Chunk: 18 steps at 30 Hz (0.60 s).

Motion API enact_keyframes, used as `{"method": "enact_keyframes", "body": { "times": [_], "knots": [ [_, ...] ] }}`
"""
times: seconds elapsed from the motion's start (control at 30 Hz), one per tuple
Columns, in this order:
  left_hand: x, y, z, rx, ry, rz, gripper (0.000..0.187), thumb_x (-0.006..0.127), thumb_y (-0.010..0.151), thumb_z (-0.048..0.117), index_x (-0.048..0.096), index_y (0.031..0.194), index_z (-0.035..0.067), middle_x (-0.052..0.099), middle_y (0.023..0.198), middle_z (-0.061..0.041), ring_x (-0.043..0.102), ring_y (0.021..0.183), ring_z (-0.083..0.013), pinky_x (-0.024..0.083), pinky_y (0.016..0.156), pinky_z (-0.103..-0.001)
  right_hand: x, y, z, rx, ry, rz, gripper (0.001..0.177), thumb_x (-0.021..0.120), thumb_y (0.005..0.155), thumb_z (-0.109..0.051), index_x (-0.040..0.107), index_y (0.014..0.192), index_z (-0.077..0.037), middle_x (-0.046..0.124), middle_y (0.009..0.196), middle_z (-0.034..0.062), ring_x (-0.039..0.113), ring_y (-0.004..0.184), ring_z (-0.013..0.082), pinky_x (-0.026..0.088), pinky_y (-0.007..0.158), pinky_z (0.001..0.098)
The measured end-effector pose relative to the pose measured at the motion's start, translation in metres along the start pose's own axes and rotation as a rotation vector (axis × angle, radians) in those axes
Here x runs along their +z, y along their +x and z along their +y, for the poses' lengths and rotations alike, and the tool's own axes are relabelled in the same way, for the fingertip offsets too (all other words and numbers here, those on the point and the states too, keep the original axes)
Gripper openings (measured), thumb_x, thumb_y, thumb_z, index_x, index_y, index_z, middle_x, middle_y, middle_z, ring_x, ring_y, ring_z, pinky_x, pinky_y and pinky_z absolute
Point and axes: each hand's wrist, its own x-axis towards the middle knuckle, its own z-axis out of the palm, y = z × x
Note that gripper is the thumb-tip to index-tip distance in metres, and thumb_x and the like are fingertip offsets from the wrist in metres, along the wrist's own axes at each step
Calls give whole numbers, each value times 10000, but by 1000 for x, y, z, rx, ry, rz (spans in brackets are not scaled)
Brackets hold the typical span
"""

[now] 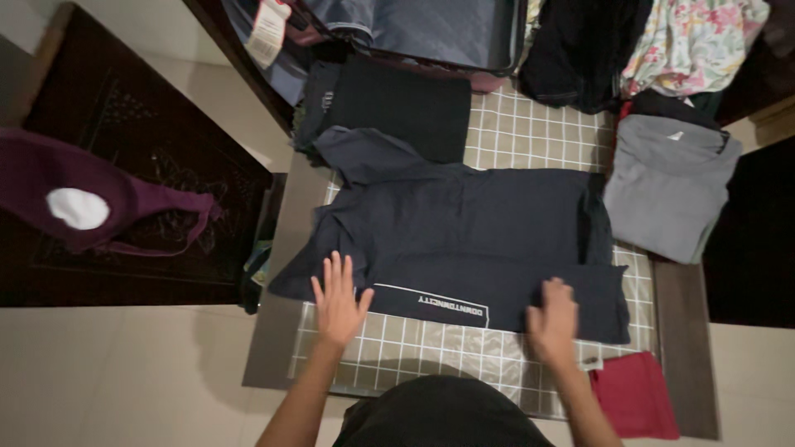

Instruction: The person folds several shirts by hand on a table and stacks them next to an open suitcase.

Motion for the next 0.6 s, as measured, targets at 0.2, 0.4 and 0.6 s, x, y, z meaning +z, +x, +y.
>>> {"method": "enact_keyframes", "body": {
  "times": [0.2,0.4,0.6],
  "knots": [
    [-8,8,-16,-108,172,-141,906,545,889,590,234,1597,118,197,1673,-157,168,1544,-370,112,1155,-727,-15,7,26,223,-170,-113,702,428,1002,-466,293,1616,-152,228,1703,111,175,1571,369,131,1227,602],
    [0,10,-39,-97,176,-99,824,549,915,515,285,1596,135,201,1670,-183,161,1532,-411,114,1129,-743,-37,7,89,416,-206,-63,681,430,1033,-442,288,1642,-173,216,1713,143,173,1568,382,109,1209,650],
    [1,18,-33,-230,-147,82,309,592,950,345,707,1181,174,598,1350,-72,482,1330,-370,360,1080,-623,-22,35,28,250,-110,190,511,616,905,-161,568,1407,-80,548,1496,215,468,1387,431,374,1109,603]
  ]
}}
